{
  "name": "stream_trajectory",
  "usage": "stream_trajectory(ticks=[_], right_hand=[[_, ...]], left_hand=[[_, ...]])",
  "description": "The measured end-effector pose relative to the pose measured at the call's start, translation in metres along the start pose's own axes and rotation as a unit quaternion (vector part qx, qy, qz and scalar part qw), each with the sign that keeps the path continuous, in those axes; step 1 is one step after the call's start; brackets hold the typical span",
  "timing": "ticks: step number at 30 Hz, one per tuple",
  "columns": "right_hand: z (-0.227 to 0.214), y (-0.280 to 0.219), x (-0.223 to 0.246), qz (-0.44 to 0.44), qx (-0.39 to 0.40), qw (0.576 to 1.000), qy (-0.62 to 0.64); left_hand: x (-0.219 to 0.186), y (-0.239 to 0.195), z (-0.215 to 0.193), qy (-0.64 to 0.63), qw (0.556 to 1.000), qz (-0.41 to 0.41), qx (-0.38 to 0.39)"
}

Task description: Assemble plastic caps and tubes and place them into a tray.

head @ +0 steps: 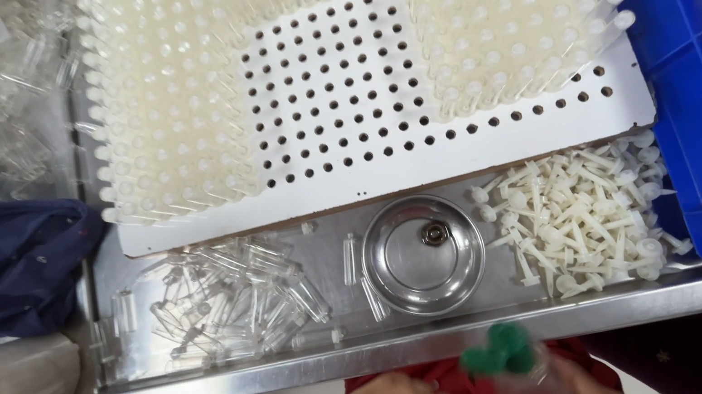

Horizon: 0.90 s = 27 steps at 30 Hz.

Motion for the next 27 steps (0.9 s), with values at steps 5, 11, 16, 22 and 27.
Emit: stream_trajectory(ticks=[5, 11, 16, 22, 27], right_hand=[[-0.01, 0.033, -0.016, 0.033, 0.048, 0.998, -0.009], [-0.024, 0.061, 0.004, 0.065, 0.093, 0.993, -0.011], [-0.039, 0.066, -0.011, 0.291, 0.17, 0.932, -0.135], [-0.051, 0.081, -0.017, 0.431, 0.233, 0.856, -0.167], [-0.084, 0.084, -0.031, 0.429, 0.241, 0.846, -0.204]], left_hand=[[0.005, 0.105, -0.042, -0.041, 0.998, -0.007, -0.053], [0.029, 0.057, 0.002, -0.085, 0.983, -0.131, -0.101], [0.039, 0.023, 0.038, -0.133, 0.965, -0.22, -0.05], [0.051, 0.008, 0.056, -0.23, 0.939, -0.257, 0.007], [0.058, 0.0, 0.066, -0.262, 0.928, -0.258, 0.059]])
Point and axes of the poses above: each hand's wrist, its own y-axis towards the middle knuckle, its own z-axis out of the palm, x = y × z, the point moved 8 cm from there along y, towards the middle knuckle, and after that the axes turned 3 degrees about x, right-handed, at the moved point
